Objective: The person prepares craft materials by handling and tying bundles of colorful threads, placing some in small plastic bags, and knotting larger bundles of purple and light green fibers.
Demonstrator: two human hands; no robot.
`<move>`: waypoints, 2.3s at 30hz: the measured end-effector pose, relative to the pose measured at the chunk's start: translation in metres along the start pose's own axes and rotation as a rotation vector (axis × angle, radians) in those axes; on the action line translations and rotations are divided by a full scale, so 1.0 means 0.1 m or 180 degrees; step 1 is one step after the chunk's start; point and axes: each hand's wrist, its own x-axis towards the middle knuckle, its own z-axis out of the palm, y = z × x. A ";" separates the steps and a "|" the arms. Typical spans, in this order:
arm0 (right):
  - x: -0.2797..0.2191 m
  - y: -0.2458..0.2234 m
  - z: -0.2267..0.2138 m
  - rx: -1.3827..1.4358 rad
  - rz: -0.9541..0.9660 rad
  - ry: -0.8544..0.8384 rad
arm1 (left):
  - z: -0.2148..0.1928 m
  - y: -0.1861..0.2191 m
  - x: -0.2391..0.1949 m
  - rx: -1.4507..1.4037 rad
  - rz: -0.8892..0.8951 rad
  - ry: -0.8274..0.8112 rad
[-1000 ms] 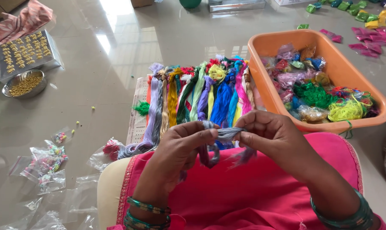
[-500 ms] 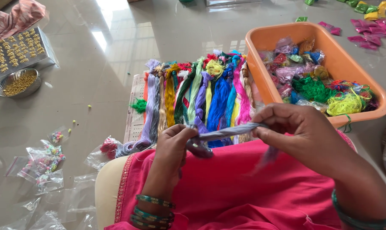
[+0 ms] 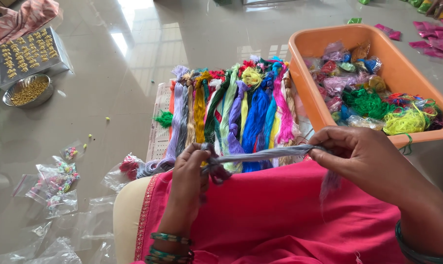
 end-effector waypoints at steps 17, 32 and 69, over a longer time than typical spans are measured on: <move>0.51 -0.40 -0.30 0.0663 -0.0950 0.1090 | -0.12 0.45 0.22 -0.2281 0.0301 -0.1213; 1.94 0.41 0.12 0.1444 -0.0478 0.0897 | -0.18 -0.36 1.71 0.0094 -0.0683 -0.0441; 2.35 1.02 0.28 0.1246 -0.0192 0.1634 | -0.67 -0.66 1.86 0.0124 -0.1427 -0.0685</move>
